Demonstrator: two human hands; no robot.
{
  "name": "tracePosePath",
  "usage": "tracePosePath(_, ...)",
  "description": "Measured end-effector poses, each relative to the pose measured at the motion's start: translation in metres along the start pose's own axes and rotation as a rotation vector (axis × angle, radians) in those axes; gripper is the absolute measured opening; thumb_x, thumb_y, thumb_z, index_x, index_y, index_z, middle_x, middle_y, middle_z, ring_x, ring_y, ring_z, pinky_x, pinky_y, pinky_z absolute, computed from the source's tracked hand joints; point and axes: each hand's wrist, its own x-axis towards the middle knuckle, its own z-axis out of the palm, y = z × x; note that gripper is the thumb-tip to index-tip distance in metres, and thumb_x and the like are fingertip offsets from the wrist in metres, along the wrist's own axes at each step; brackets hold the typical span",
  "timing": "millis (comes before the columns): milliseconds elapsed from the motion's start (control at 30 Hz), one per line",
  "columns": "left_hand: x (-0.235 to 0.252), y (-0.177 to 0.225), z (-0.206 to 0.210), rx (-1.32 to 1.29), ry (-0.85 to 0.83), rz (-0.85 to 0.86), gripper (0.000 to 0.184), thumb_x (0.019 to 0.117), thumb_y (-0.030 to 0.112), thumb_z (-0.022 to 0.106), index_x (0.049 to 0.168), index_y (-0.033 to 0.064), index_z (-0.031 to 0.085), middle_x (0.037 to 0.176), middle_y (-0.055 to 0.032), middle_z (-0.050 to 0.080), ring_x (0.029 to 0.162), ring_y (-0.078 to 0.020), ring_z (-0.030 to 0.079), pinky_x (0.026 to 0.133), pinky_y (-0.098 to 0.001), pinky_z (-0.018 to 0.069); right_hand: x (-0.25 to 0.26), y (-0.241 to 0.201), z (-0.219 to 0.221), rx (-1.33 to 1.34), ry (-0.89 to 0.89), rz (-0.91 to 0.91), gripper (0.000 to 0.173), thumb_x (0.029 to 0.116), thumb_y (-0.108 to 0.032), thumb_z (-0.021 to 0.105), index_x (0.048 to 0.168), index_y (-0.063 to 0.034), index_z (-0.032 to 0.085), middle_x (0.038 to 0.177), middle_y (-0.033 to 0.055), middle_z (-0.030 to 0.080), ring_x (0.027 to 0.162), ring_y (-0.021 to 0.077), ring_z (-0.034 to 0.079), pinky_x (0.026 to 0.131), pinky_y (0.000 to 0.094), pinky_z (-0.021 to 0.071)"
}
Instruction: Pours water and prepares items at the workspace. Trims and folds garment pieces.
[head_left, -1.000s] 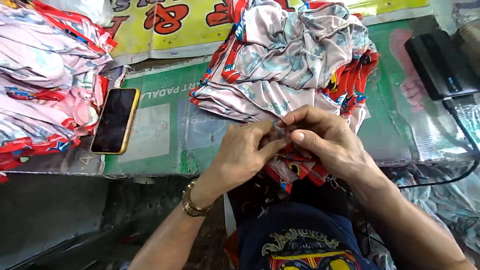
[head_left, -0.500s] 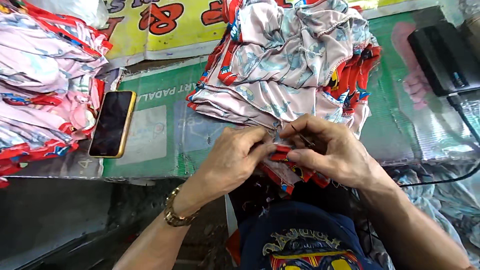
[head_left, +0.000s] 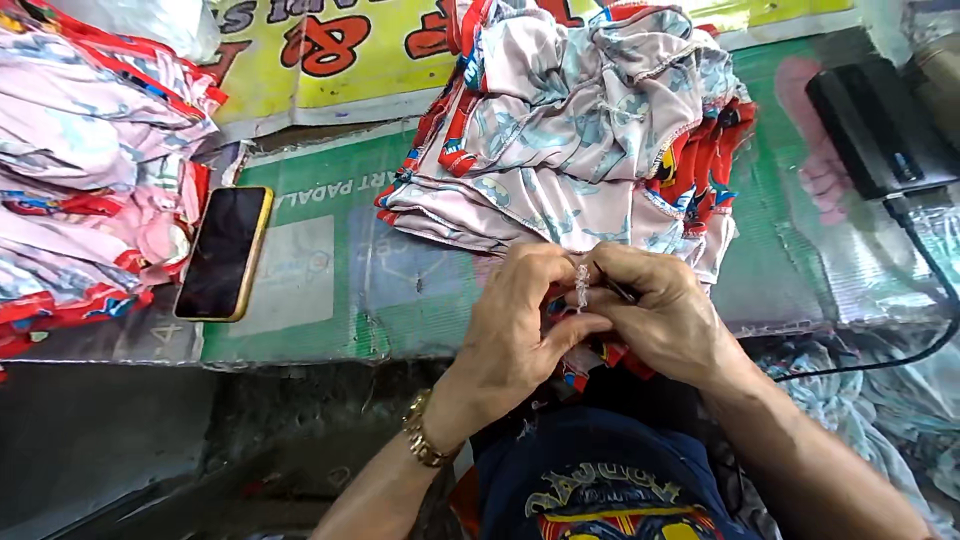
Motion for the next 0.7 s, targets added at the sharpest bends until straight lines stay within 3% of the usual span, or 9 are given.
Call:
tracePosePath(67, -0.002, -0.004, 0.009, -0.136, 0.042, -0.062, 0.035, 0.0908, 0.013, 0.077, 0.117, 0.0033, 0.056, 0.112, -0.005, 0.062, 0.107, -0.0083, 0.063, 0.093, -0.0239, 0.0557, -0.001, -0.001, 0.0, 0.059, 0.019, 0.058, 0.009, 0.0974, -0.01, 0.063, 0.09, -0.0098, 0.068, 0.067, -0.0063, 0.06, 0.053, -0.0016, 0.053, 0.047, 0.0132, 0.0454)
tracePosePath(133, -0.004, -0.004, 0.011, -0.219, 0.071, -0.118, 0.037, 0.0906, 0.006, 0.076, 0.122, 0.0033, 0.055, 0.109, -0.0043, 0.065, 0.099, -0.0093, 0.066, 0.089, -0.0259, 0.0587, -0.003, -0.001, -0.001, 0.137, 0.026, 0.109, 0.011, 0.1011, -0.011, 0.059, 0.095, -0.009, 0.068, 0.061, -0.005, 0.059, 0.045, 0.0004, 0.05, 0.04, 0.0151, 0.0432)
tracePosePath(233, -0.005, -0.003, 0.01, -0.239, 0.086, -0.142, 0.038, 0.0913, 0.004, 0.074, 0.123, 0.0039, 0.054, 0.108, -0.0043, 0.066, 0.094, -0.0104, 0.066, 0.084, -0.0266, 0.059, -0.004, -0.001, 0.001, 0.193, 0.055, 0.124, 0.012, 0.1022, -0.009, 0.056, 0.101, -0.0069, 0.067, 0.06, -0.0035, 0.059, 0.042, 0.0014, 0.052, 0.039, 0.0154, 0.0462)
tracePosePath(400, -0.004, -0.001, 0.01, -0.217, 0.069, -0.151, 0.038, 0.0924, 0.002, 0.072, 0.127, 0.0018, 0.057, 0.108, -0.0051, 0.067, 0.091, -0.0099, 0.066, 0.08, -0.0248, 0.0589, -0.005, 0.0, 0.003, 0.249, 0.112, 0.099, 0.01, 0.1039, -0.011, 0.055, 0.1, -0.0074, 0.063, 0.062, -0.0023, 0.057, 0.045, 0.0026, 0.051, 0.041, 0.0154, 0.0464)
tracePosePath(500, -0.006, 0.0, 0.012, -0.132, 0.052, -0.165, 0.031, 0.0936, 0.009, 0.072, 0.123, 0.005, 0.063, 0.103, -0.0004, 0.067, 0.086, -0.0059, 0.063, 0.075, -0.0218, 0.0558, -0.004, 0.003, 0.001, 0.257, 0.112, 0.059, 0.008, 0.1021, -0.009, 0.056, 0.099, -0.0076, 0.064, 0.068, -0.0022, 0.057, 0.049, 0.0029, 0.05, 0.044, 0.0158, 0.0452)
tracePosePath(600, -0.01, -0.001, 0.012, 0.017, 0.063, -0.103, 0.013, 0.0965, 0.012, 0.068, 0.108, 0.0088, 0.073, 0.101, 0.0015, 0.069, 0.094, -0.0085, 0.063, 0.084, -0.0337, 0.0494, -0.008, 0.005, 0.002, 0.09, 0.094, -0.094, 0.007, 0.0973, -0.005, 0.06, 0.094, -0.0043, 0.066, 0.086, -0.0009, 0.06, 0.069, 0.0011, 0.056, 0.058, 0.0138, 0.049)
tracePosePath(667, -0.017, -0.003, 0.012, 0.194, 0.087, 0.016, 0.011, 0.0979, 0.014, 0.064, 0.103, 0.0115, 0.074, 0.103, -0.0009, 0.071, 0.099, -0.0105, 0.064, 0.092, -0.0374, 0.0452, -0.017, 0.006, 0.002, -0.1, 0.067, -0.231, 0.007, 0.0969, -0.009, 0.062, 0.094, -0.0063, 0.068, 0.095, 0.0011, 0.06, 0.085, 0.0015, 0.058, 0.071, 0.0126, 0.05)
tracePosePath(700, -0.024, -0.005, 0.012, 0.299, 0.107, 0.091, 0.012, 0.0994, 0.016, 0.063, 0.104, 0.0136, 0.073, 0.105, -0.0025, 0.071, 0.101, -0.0129, 0.063, 0.097, -0.0394, 0.0417, -0.023, 0.006, 0.002, -0.181, 0.058, -0.277, 0.008, 0.0983, -0.012, 0.062, 0.097, -0.0079, 0.069, 0.096, 0.0018, 0.059, 0.087, 0.0019, 0.058, 0.072, 0.0126, 0.0489)
